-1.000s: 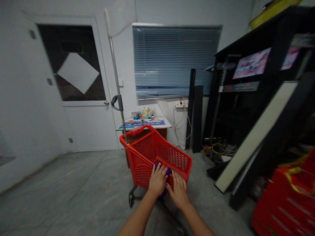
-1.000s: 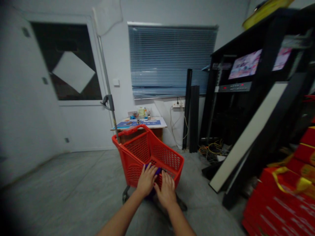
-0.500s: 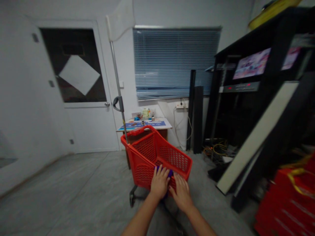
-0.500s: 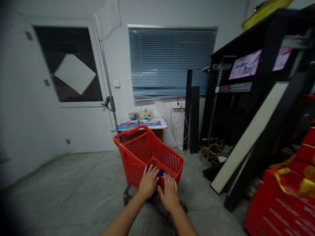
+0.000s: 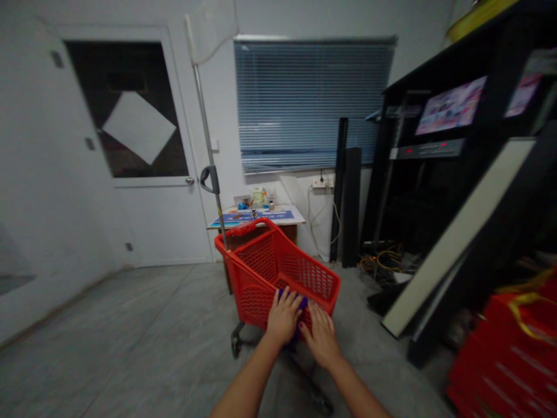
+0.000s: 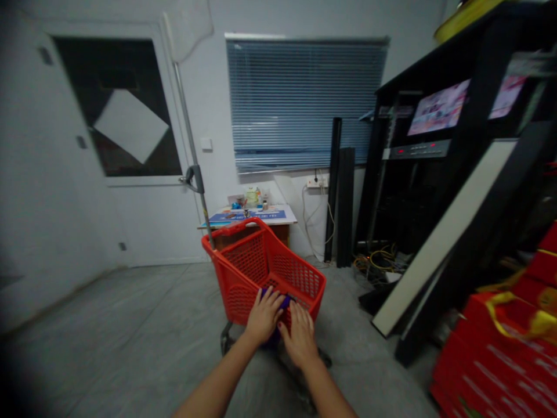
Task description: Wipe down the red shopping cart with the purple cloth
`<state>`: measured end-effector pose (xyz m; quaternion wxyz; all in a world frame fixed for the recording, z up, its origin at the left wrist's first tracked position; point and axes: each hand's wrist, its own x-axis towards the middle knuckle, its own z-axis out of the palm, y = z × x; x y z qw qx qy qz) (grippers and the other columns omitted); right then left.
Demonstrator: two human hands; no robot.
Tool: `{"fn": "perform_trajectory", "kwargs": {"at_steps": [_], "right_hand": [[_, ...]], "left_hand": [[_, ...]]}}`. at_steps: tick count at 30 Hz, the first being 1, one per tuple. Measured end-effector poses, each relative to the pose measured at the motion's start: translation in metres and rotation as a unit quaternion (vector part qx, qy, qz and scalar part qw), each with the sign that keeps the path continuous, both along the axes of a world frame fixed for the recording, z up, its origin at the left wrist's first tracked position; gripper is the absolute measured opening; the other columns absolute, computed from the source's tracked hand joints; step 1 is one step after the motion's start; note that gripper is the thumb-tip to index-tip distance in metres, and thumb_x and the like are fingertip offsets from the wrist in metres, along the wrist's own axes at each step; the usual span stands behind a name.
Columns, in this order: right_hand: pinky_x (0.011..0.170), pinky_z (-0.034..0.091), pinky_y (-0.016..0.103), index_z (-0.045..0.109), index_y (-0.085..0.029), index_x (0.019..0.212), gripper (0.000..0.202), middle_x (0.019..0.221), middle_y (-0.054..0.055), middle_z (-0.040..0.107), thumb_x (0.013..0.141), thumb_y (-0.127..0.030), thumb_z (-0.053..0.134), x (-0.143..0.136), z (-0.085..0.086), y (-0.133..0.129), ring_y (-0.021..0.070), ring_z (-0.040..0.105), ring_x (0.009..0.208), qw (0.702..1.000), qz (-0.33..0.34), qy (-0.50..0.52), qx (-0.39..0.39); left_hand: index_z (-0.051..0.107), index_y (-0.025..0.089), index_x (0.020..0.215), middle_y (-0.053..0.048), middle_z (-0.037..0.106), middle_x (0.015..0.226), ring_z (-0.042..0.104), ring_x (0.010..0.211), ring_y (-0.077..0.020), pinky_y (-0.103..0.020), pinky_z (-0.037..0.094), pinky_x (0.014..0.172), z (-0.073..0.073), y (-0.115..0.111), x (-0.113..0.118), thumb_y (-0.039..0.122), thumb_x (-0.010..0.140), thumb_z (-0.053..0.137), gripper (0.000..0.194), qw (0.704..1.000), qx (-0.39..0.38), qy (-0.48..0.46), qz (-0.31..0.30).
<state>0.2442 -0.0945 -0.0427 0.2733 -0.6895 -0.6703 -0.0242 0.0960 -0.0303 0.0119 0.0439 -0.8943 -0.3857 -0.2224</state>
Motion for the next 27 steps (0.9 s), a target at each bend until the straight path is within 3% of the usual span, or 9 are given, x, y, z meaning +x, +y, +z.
{"fn": "perform_trajectory", "kwargs": {"at_steps": [4, 8, 15, 23, 27], "right_hand": [[0.115, 0.025, 0.042, 0.034, -0.013, 0.147, 0.064, 0.152, 0.01, 0.036, 0.096, -0.051, 0.031, 0.009, 0.004, -0.005, 0.0228, 0.031, 0.141, 1.0, 0.017, -0.007, -0.007], [0.115, 0.026, 0.042, 0.039, -0.013, 0.144, 0.061, 0.149, 0.01, 0.041, 0.095, -0.05, 0.033, 0.01, -0.001, -0.001, 0.023, 0.033, 0.139, 1.0, 0.013, -0.013, 0.006], [0.114, 0.029, 0.044, 0.045, -0.014, 0.141, 0.062, 0.146, 0.012, 0.045, 0.095, -0.054, 0.033, 0.001, -0.008, 0.007, 0.0254, 0.038, 0.136, 1.0, 0.015, -0.01, 0.018], [0.114, 0.03, 0.045, 0.041, -0.016, 0.144, 0.063, 0.148, 0.01, 0.041, 0.095, -0.055, 0.034, -0.01, -0.008, 0.008, 0.0256, 0.036, 0.138, 0.999, 0.021, -0.012, 0.03], [0.113, 0.029, 0.047, 0.041, -0.016, 0.144, 0.064, 0.148, 0.011, 0.042, 0.094, -0.056, 0.034, -0.014, -0.011, 0.008, 0.0274, 0.035, 0.138, 0.999, 0.016, -0.005, 0.037]], "left_hand": [[0.05, 0.031, 0.135, -0.001, 0.054, 0.14, 0.033, 0.14, -0.0239, -0.054, 0.018, 0.118, 0.003, 0.007, -0.005, 0.032, 0.097, 0.046, 0.038, 1.0, 0.001, -0.007, 0.021], [0.051, 0.029, 0.134, -0.003, 0.054, 0.14, 0.033, 0.14, -0.0251, -0.055, 0.019, 0.117, 0.002, 0.007, -0.005, 0.029, 0.097, 0.044, 0.038, 0.999, 0.008, -0.018, 0.047], [0.051, 0.031, 0.134, -0.001, 0.053, 0.142, 0.033, 0.141, -0.0238, -0.053, 0.02, 0.118, 0.0, -0.003, -0.001, 0.032, 0.096, 0.047, 0.038, 1.0, 0.005, 0.001, 0.003], [0.052, 0.027, 0.133, -0.003, 0.054, 0.141, 0.033, 0.141, -0.026, -0.055, 0.02, 0.117, -0.005, 0.01, -0.013, 0.029, 0.098, 0.042, 0.037, 0.998, 0.014, -0.026, 0.063], [0.052, 0.028, 0.134, -0.001, 0.051, 0.143, 0.032, 0.141, -0.0266, -0.055, 0.021, 0.117, -0.007, 0.001, -0.01, 0.031, 0.098, 0.042, 0.037, 0.999, 0.014, -0.013, 0.03]]}}
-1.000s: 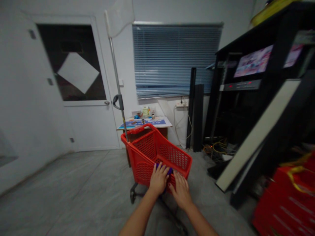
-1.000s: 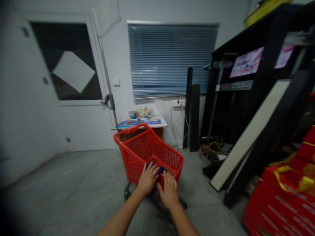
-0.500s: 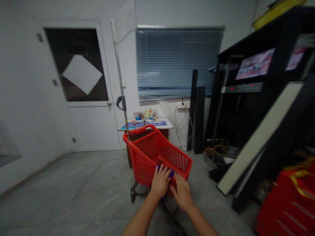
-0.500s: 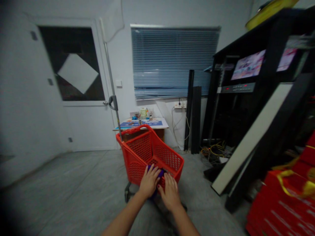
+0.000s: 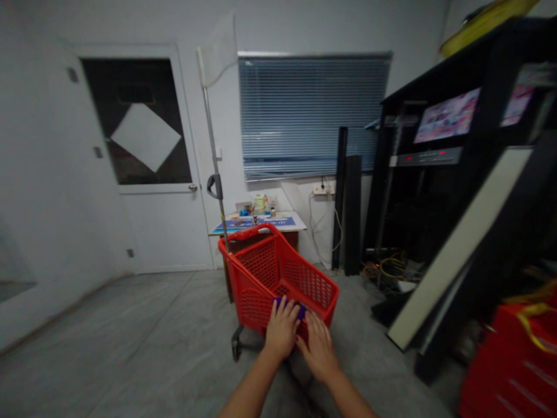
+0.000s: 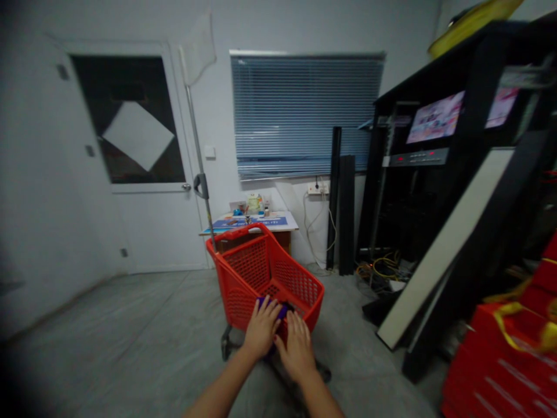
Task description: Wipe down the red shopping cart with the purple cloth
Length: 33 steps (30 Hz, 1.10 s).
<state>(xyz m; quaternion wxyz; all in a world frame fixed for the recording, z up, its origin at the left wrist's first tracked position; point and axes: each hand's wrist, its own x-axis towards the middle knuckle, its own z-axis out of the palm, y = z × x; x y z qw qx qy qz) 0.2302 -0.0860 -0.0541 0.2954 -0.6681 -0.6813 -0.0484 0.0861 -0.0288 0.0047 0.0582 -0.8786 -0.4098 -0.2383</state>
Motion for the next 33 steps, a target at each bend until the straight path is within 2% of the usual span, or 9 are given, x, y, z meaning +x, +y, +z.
{"fn": "perform_trajectory", "kwargs": {"at_steps": [3, 7, 11, 13, 18, 24, 29, 33], "right_hand": [[0.114, 0.029, 0.046, 0.041, -0.016, 0.144, 0.065, 0.148, 0.011, 0.041, 0.094, -0.057, 0.034, 0.0, 0.001, -0.003, 0.0273, 0.035, 0.138, 1.0, 0.004, -0.001, -0.006], [0.115, 0.027, 0.044, 0.037, -0.016, 0.146, 0.066, 0.151, 0.009, 0.037, 0.095, -0.056, 0.032, 0.002, 0.007, -0.007, 0.0257, 0.031, 0.14, 1.0, 0.006, -0.001, -0.029], [0.117, 0.022, 0.041, 0.03, -0.014, 0.149, 0.065, 0.154, 0.008, 0.031, 0.096, -0.053, 0.028, 0.012, 0.014, -0.007, 0.0222, 0.025, 0.143, 0.998, 0.018, 0.001, -0.064], [0.117, 0.02, 0.041, 0.028, -0.012, 0.149, 0.065, 0.155, 0.008, 0.03, 0.097, -0.05, 0.025, 0.02, 0.016, -0.006, 0.0212, 0.023, 0.143, 0.997, 0.0, 0.007, -0.074], [0.117, 0.022, 0.042, 0.035, -0.02, 0.147, 0.057, 0.152, 0.003, 0.036, 0.098, -0.045, 0.023, 0.033, 0.01, -0.003, 0.0187, 0.023, 0.143, 0.997, 0.014, 0.014, -0.071], [0.117, 0.023, 0.043, 0.039, -0.021, 0.145, 0.053, 0.15, 0.003, 0.04, 0.098, -0.038, 0.021, 0.026, 0.002, -0.003, 0.019, 0.028, 0.142, 0.999, -0.009, 0.027, -0.047], [0.116, 0.025, 0.043, 0.038, -0.021, 0.146, 0.053, 0.149, 0.003, 0.04, 0.099, -0.037, 0.02, 0.015, 0.004, -0.008, 0.0187, 0.029, 0.141, 0.999, -0.005, 0.03, -0.041], [0.116, 0.026, 0.043, 0.037, -0.022, 0.146, 0.053, 0.15, 0.002, 0.04, 0.099, -0.038, 0.021, 0.005, 0.004, -0.007, 0.0194, 0.029, 0.141, 0.999, 0.01, 0.025, -0.038]], "left_hand": [[0.051, 0.03, 0.134, -0.001, 0.053, 0.141, 0.034, 0.14, -0.025, -0.054, 0.02, 0.118, 0.006, 0.003, -0.004, 0.033, 0.098, 0.044, 0.037, 1.0, -0.006, 0.013, -0.018], [0.051, 0.029, 0.134, -0.002, 0.054, 0.14, 0.034, 0.14, -0.0246, -0.055, 0.018, 0.118, 0.011, 0.014, -0.014, 0.032, 0.099, 0.041, 0.037, 1.0, -0.012, 0.014, 0.02], [0.05, 0.028, 0.135, -0.002, 0.053, 0.141, 0.03, 0.142, -0.0246, -0.054, 0.017, 0.118, 0.008, 0.018, -0.016, 0.031, 0.099, 0.041, 0.037, 0.999, -0.025, 0.001, 0.024], [0.05, 0.028, 0.135, -0.001, 0.052, 0.142, 0.029, 0.142, -0.025, -0.055, 0.017, 0.118, 0.006, 0.017, -0.015, 0.031, 0.099, 0.041, 0.038, 0.999, -0.029, -0.007, 0.026], [0.05, 0.028, 0.136, -0.002, 0.051, 0.143, 0.029, 0.142, -0.0271, -0.055, 0.018, 0.118, 0.002, 0.007, -0.008, 0.032, 0.098, 0.041, 0.039, 0.999, -0.023, -0.014, 0.03], [0.049, 0.031, 0.136, -0.001, 0.051, 0.143, 0.031, 0.141, -0.0251, -0.055, 0.017, 0.118, 0.0, 0.001, -0.006, 0.033, 0.097, 0.044, 0.039, 0.999, -0.016, 0.008, -0.031], [0.049, 0.029, 0.135, -0.002, 0.053, 0.142, 0.03, 0.142, -0.0254, -0.057, 0.014, 0.118, 0.005, 0.015, -0.022, 0.033, 0.098, 0.041, 0.038, 1.0, -0.028, 0.002, 0.004], [0.05, 0.028, 0.135, -0.002, 0.053, 0.141, 0.03, 0.142, -0.026, -0.057, 0.015, 0.118, 0.008, 0.014, -0.032, 0.034, 0.099, 0.039, 0.038, 0.999, -0.043, 0.007, 0.01]]}}
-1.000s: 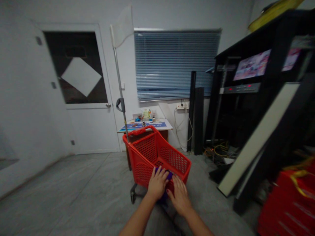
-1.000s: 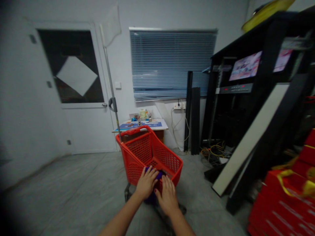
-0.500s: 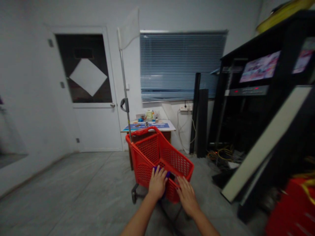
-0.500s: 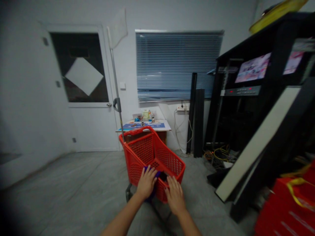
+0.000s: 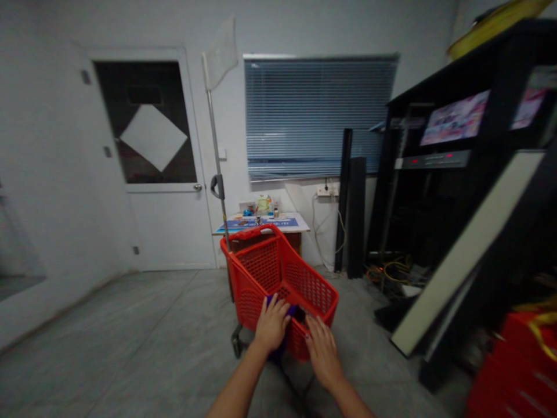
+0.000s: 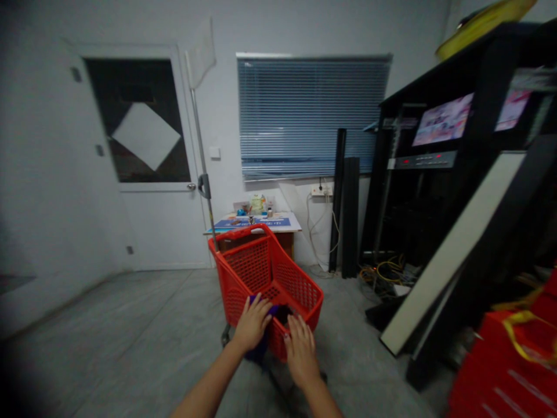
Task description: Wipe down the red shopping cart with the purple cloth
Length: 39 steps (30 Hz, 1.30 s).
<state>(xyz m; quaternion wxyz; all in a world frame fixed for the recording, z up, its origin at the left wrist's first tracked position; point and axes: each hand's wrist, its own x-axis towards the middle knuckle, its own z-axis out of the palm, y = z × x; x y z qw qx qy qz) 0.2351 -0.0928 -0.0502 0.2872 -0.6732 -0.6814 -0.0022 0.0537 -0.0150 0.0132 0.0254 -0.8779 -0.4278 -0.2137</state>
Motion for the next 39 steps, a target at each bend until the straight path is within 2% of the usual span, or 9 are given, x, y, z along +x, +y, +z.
{"fn": "perform_trajectory", "kwargs": {"at_steps": [5, 8, 11, 15, 18, 22, 28, 35, 39], "right_hand": [[0.117, 0.023, 0.042, 0.04, -0.026, 0.144, 0.05, 0.148, -0.001, 0.043, 0.099, -0.035, 0.021, -0.001, 0.006, 0.008, 0.0183, 0.028, 0.141, 0.999, 0.046, -0.026, -0.011], [0.117, 0.02, 0.042, 0.037, -0.025, 0.146, 0.051, 0.15, -0.001, 0.039, 0.097, -0.034, 0.024, 0.003, 0.009, 0.013, 0.0182, 0.025, 0.142, 0.998, 0.045, -0.044, -0.025], [0.117, 0.02, 0.043, 0.032, -0.027, 0.148, 0.052, 0.153, -0.003, 0.034, 0.097, -0.033, 0.024, 0.006, 0.01, 0.015, 0.0179, 0.023, 0.143, 0.998, 0.022, -0.045, -0.036], [0.117, 0.022, 0.042, 0.035, -0.027, 0.147, 0.052, 0.153, -0.004, 0.034, 0.097, -0.034, 0.023, 0.003, 0.006, 0.017, 0.0184, 0.022, 0.144, 0.998, 0.012, -0.049, -0.025], [0.116, 0.024, 0.042, 0.037, -0.027, 0.146, 0.051, 0.152, -0.003, 0.035, 0.097, -0.034, 0.023, -0.001, 0.004, 0.02, 0.0187, 0.024, 0.143, 0.999, 0.003, -0.047, -0.016], [0.116, 0.024, 0.043, 0.04, -0.029, 0.144, 0.05, 0.151, -0.003, 0.038, 0.097, -0.035, 0.027, -0.006, 0.004, 0.023, 0.0197, 0.027, 0.142, 0.999, 0.003, -0.047, -0.016], [0.115, 0.025, 0.044, 0.045, -0.031, 0.141, 0.048, 0.148, -0.002, 0.043, 0.097, -0.036, 0.028, -0.025, 0.002, 0.027, 0.0207, 0.03, 0.141, 0.998, -0.009, -0.054, -0.001], [0.114, 0.025, 0.046, 0.049, -0.028, 0.139, 0.046, 0.147, 0.0, 0.044, 0.096, -0.034, 0.034, -0.047, 0.005, 0.029, 0.0238, 0.033, 0.139, 0.998, -0.028, -0.061, 0.0], [0.114, 0.024, 0.046, 0.05, -0.029, 0.138, 0.045, 0.146, 0.001, 0.046, 0.096, -0.034, 0.034, -0.054, 0.01, 0.027, 0.0235, 0.033, 0.139, 0.999, -0.015, -0.049, -0.002]], "left_hand": [[0.052, 0.029, 0.132, -0.002, 0.057, 0.136, 0.033, 0.14, -0.0253, -0.055, 0.014, 0.118, 0.006, -0.012, -0.006, 0.035, 0.099, 0.04, 0.036, 0.999, -0.011, 0.014, -0.05], [0.052, 0.031, 0.132, 0.0, 0.056, 0.137, 0.033, 0.14, -0.0248, -0.055, 0.013, 0.118, 0.007, -0.011, -0.011, 0.037, 0.098, 0.041, 0.036, 0.998, -0.017, 0.019, -0.065], [0.051, 0.033, 0.133, 0.0, 0.054, 0.14, 0.031, 0.141, -0.025, -0.057, 0.012, 0.118, 0.004, -0.006, -0.016, 0.039, 0.098, 0.042, 0.037, 0.998, -0.025, 0.013, -0.053], [0.05, 0.031, 0.135, -0.001, 0.05, 0.144, 0.027, 0.143, -0.0256, -0.058, 0.014, 0.117, -0.003, -0.008, -0.016, 0.037, 0.098, 0.04, 0.038, 1.0, -0.018, -0.009, -0.016], [0.05, 0.031, 0.135, -0.001, 0.05, 0.144, 0.026, 0.143, -0.0251, -0.056, 0.015, 0.118, -0.007, -0.015, -0.013, 0.036, 0.098, 0.041, 0.039, 0.999, -0.011, -0.007, -0.034], [0.05, 0.033, 0.134, 0.0, 0.05, 0.144, 0.029, 0.142, -0.0243, -0.056, 0.013, 0.119, -0.004, -0.013, -0.018, 0.037, 0.097, 0.045, 0.038, 0.998, -0.02, 0.0, -0.062], [0.052, 0.029, 0.133, -0.002, 0.052, 0.142, 0.029, 0.142, -0.0255, -0.057, 0.014, 0.118, -0.002, -0.005, -0.028, 0.032, 0.098, 0.041, 0.037, 1.0, -0.014, -0.019, 0.007], [0.051, 0.032, 0.133, 0.0, 0.05, 0.144, 0.026, 0.144, -0.0225, -0.054, 0.015, 0.119, -0.009, -0.011, -0.04, 0.033, 0.097, 0.046, 0.037, 0.999, -0.003, 0.016, -0.039], [0.05, 0.031, 0.135, 0.0, 0.047, 0.146, 0.027, 0.143, -0.0243, -0.057, 0.014, 0.118, -0.007, -0.003, -0.049, 0.033, 0.097, 0.044, 0.038, 1.0, -0.008, 0.015, -0.008]]}}
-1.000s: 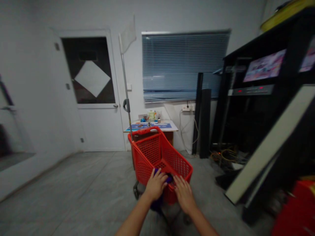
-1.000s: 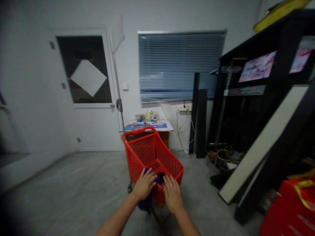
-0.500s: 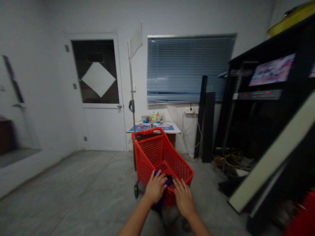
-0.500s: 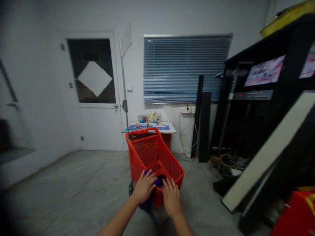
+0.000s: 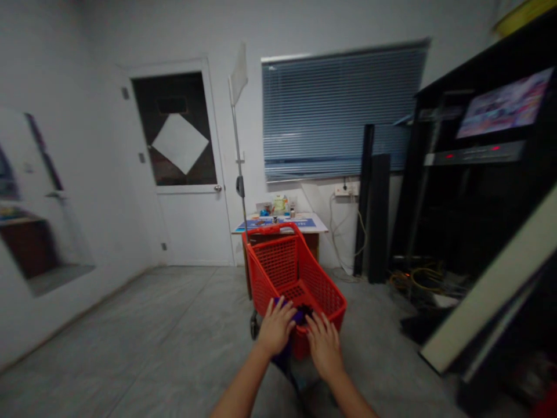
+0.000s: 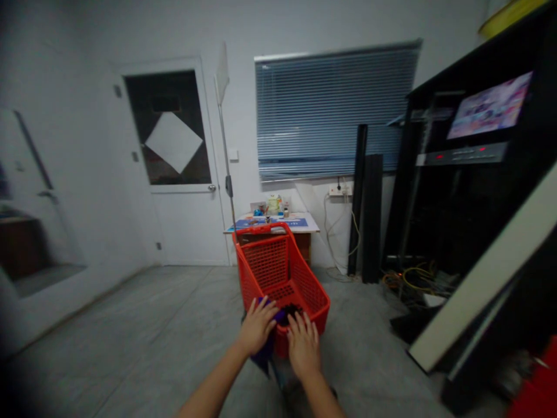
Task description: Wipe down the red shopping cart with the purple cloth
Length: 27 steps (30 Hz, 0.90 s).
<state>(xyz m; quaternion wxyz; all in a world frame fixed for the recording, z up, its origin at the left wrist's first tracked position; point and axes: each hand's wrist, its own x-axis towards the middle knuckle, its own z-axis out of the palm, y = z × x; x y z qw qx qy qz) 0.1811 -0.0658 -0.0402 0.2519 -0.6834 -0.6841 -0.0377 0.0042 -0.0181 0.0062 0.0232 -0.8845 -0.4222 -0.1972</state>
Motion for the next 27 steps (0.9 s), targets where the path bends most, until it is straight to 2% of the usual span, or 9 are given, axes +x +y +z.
{"fn": "perform_trajectory", "kwargs": {"at_steps": [3, 8, 11, 13, 16, 22, 27], "right_hand": [[0.114, 0.025, 0.047, 0.05, -0.029, 0.137, 0.045, 0.145, 0.001, 0.047, 0.096, -0.034, 0.034, -0.006, -0.004, 0.002, 0.0234, 0.033, 0.139, 1.0, -0.002, 0.013, 0.014], [0.114, 0.024, 0.046, 0.05, -0.027, 0.138, 0.047, 0.145, 0.002, 0.048, 0.096, -0.037, 0.032, -0.003, -0.011, 0.008, 0.0235, 0.033, 0.139, 1.0, 0.006, 0.011, 0.026], [0.115, 0.022, 0.044, 0.049, -0.024, 0.139, 0.049, 0.145, 0.003, 0.047, 0.096, -0.039, 0.031, 0.01, -0.008, 0.014, 0.0224, 0.034, 0.138, 1.0, 0.02, -0.004, 0.021], [0.115, 0.022, 0.044, 0.049, -0.021, 0.139, 0.05, 0.146, 0.005, 0.046, 0.096, -0.04, 0.03, 0.02, -0.005, 0.018, 0.0236, 0.034, 0.138, 1.0, -0.004, -0.006, 0.01], [0.115, 0.023, 0.046, 0.054, -0.023, 0.135, 0.049, 0.142, 0.004, 0.051, 0.096, -0.041, 0.03, 0.029, -0.002, 0.02, 0.0243, 0.036, 0.138, 1.0, -0.002, -0.01, 0.003], [0.115, 0.024, 0.043, 0.059, -0.023, 0.129, 0.047, 0.139, 0.003, 0.054, 0.096, -0.038, 0.029, 0.018, -0.001, 0.016, 0.024, 0.035, 0.138, 1.0, -0.003, -0.011, 0.012], [0.114, 0.025, 0.045, 0.06, -0.022, 0.128, 0.046, 0.139, 0.005, 0.054, 0.096, -0.039, 0.031, 0.013, -0.004, 0.019, 0.0248, 0.035, 0.138, 1.0, -0.015, -0.006, 0.012]], "left_hand": [[0.051, 0.028, 0.134, -0.001, 0.046, 0.148, 0.025, 0.144, -0.0252, -0.059, 0.016, 0.118, -0.005, -0.001, 0.001, 0.03, 0.098, 0.04, 0.037, 0.999, 0.01, -0.016, 0.032], [0.05, 0.03, 0.135, -0.001, 0.045, 0.148, 0.026, 0.143, -0.0257, -0.059, 0.017, 0.117, -0.012, -0.014, 0.006, 0.03, 0.098, 0.041, 0.038, 1.0, 0.008, -0.023, -0.004], [0.051, 0.03, 0.133, -0.001, 0.046, 0.148, 0.026, 0.143, -0.0257, -0.059, 0.017, 0.117, -0.009, -0.018, 0.004, 0.03, 0.098, 0.042, 0.037, 1.0, 0.001, -0.017, -0.003], [0.051, 0.03, 0.134, -0.001, 0.046, 0.147, 0.026, 0.144, -0.0253, -0.059, 0.016, 0.118, -0.005, -0.016, 0.0, 0.03, 0.097, 0.043, 0.037, 1.0, -0.001, -0.013, -0.004], [0.05, 0.032, 0.134, -0.001, 0.048, 0.146, 0.026, 0.144, -0.0242, -0.058, 0.015, 0.118, 0.001, -0.008, -0.006, 0.032, 0.097, 0.044, 0.038, 1.0, -0.004, -0.004, -0.018], [0.055, 0.03, 0.13, 0.0, 0.052, 0.143, 0.031, 0.141, -0.0257, -0.059, 0.011, 0.118, 0.01, 0.006, -0.012, 0.031, 0.097, 0.044, 0.035, 0.999, -0.012, -0.014, 0.041], [0.054, 0.03, 0.13, 0.0, 0.052, 0.143, 0.03, 0.142, -0.0243, -0.057, 0.013, 0.118, 0.005, -0.007, -0.01, 0.03, 0.097, 0.044, 0.035, 1.0, -0.004, -0.005, 0.007]]}}
